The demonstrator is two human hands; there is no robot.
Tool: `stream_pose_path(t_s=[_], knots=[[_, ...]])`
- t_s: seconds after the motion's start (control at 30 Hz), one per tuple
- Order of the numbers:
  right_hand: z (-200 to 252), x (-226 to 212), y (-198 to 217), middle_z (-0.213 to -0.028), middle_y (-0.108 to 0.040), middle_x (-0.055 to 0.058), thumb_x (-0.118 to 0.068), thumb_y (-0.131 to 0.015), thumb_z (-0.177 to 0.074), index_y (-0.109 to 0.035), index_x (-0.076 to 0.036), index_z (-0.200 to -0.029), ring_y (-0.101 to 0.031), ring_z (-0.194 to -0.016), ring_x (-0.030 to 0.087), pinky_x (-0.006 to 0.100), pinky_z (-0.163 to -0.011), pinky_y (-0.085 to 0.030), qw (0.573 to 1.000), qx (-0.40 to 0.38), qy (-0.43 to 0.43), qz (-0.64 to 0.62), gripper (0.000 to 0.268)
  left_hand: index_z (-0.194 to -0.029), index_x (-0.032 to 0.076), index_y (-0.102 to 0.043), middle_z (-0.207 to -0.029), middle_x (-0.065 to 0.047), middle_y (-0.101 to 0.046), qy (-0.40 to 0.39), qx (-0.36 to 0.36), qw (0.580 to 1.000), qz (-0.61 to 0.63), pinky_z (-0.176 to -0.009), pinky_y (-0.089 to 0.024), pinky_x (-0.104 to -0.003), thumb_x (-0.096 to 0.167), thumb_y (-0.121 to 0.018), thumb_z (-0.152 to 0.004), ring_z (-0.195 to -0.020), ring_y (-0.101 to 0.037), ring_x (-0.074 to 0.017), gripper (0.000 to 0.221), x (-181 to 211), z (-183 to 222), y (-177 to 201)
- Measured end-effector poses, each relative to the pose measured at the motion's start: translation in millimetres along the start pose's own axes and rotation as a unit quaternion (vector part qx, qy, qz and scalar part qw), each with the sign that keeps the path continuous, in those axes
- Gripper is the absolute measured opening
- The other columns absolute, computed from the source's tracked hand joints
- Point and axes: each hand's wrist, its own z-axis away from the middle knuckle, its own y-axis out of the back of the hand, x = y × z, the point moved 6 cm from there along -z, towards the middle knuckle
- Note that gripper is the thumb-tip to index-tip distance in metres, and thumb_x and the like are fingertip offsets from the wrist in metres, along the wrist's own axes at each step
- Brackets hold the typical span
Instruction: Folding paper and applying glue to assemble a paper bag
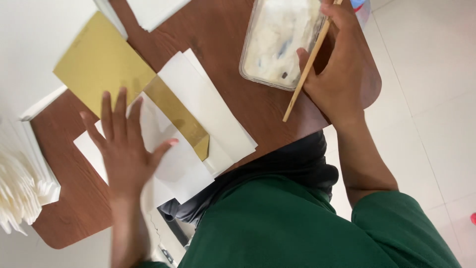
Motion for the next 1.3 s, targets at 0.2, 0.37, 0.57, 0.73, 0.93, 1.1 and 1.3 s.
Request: stream_pose_path(t_s=[0.2, 0.37, 0.57, 0.73, 0.93, 1.1, 1.3], knots=[[23.1, 4.0, -4.3, -0.168, -0.025, 0.028, 0.009, -0.057, -0.111, -0.028, 0.001, -0.148, -0.027, -0.162, 0.040, 0.048, -0.138, -0.030, 0.980, -0.098, 0.062, -0.164, 0.048, -0.147, 0.013, -0.050, -0.161, -0.016, -0.045, 0.038, 0.066, 0.977, 0.197, -0.130, -0.010, -0.070, 0.060, -0.069, -0.093, -0.157, -0.035, -0.0385, 0.074, 76.7, 16.6, -22.9], [52.0, 24.9, 3.1, -0.151, -0.055, 0.016, -0.018, -0.068, -0.106, -0.044, -0.006, -0.141, -0.051, -0.147, 0.039, 0.045, -0.112, -0.048, 0.989, -0.074, 0.121, -0.053, 0.044, -0.145, 0.014, -0.055, -0.159, -0.012, -0.046, -0.008, 0.073, 0.971, 0.226, -0.131, -0.021, -0.065, 0.068, -0.083, -0.085, -0.155, -0.039, -0.0373, 0.086, 123.5, -2.1, -42.5], [92.5, 27.7, 27.3, -0.084, -0.067, 0.011, -0.027, -0.038, -0.117, -0.058, -0.012, -0.115, -0.067, -0.065, 0.026, 0.037, -0.068, -0.046, 0.956, 0.157, 0.230, -0.089, 0.026, -0.156, 0.011, -0.040, -0.166, -0.016, -0.037, -0.014, 0.046, 0.981, 0.187, -0.134, -0.013, -0.063, 0.086, -0.082, -0.081, -0.159, -0.032, -0.0382, 0.114, 139.1, -20.8, -53.9], [94.0, 11.7, 29.6, -0.068, -0.066, 0.014, -0.027, -0.044, -0.112, -0.065, 0.006, -0.090, -0.062, -0.051, 0.026, 0.038, -0.052, -0.052, 0.963, 0.128, 0.218, -0.090, 0.045, -0.149, 0.010, -0.050, -0.158, -0.015, -0.049, -0.006, 0.078, 0.981, 0.180, -0.130, -0.017, -0.063, 0.074, -0.086, -0.087, -0.152, -0.043, -0.0363, 0.096, 145.5, -23.1, -56.1], [88.4, -10.6, 12.5, -0.070, -0.067, 0.010, -0.035, -0.048, -0.106, -0.065, -0.002, -0.085, -0.059, -0.055, 0.024, 0.035, -0.048, -0.046, 0.960, 0.015, 0.278, 0.027, 0.043, -0.141, 0.004, -0.058, -0.151, -0.017, -0.056, 0.012, 0.081, 0.977, 0.197, -0.128, -0.024, -0.058, 0.061, -0.086, -0.090, -0.143, -0.056, -0.0335, 0.081, 143.4, -20.7, -53.7], [89.8, 5.7, 8.8, -0.054, -0.058, 0.004, -0.036, -0.046, -0.105, -0.065, -0.002, -0.069, -0.055, -0.043, 0.020, 0.031, -0.040, -0.044, 0.976, 0.004, 0.184, -0.112, 0.053, -0.138, 0.002, -0.057, -0.146, -0.019, -0.061, 0.016, 0.104, 0.971, 0.213, -0.128, -0.025, -0.056, 0.058, -0.089, -0.088, -0.135, -0.066, -0.0319, 0.082, 143.4, -22.5, -51.9], [93.8, 5.8, 22.8, -0.066, -0.061, 0.011, -0.030, -0.047, -0.109, -0.055, 0.000, -0.095, -0.057, -0.051, 0.023, 0.035, -0.047, -0.045, 0.975, 0.055, 0.205, -0.066, 0.034, -0.133, 0.004, -0.062, -0.141, -0.017, -0.065, 0.028, 0.088, 0.975, 0.203, -0.127, -0.017, -0.059, 0.063, -0.084, -0.087, -0.131, -0.068, -0.0294, 0.079, 143.9, -26.4, -47.1]])
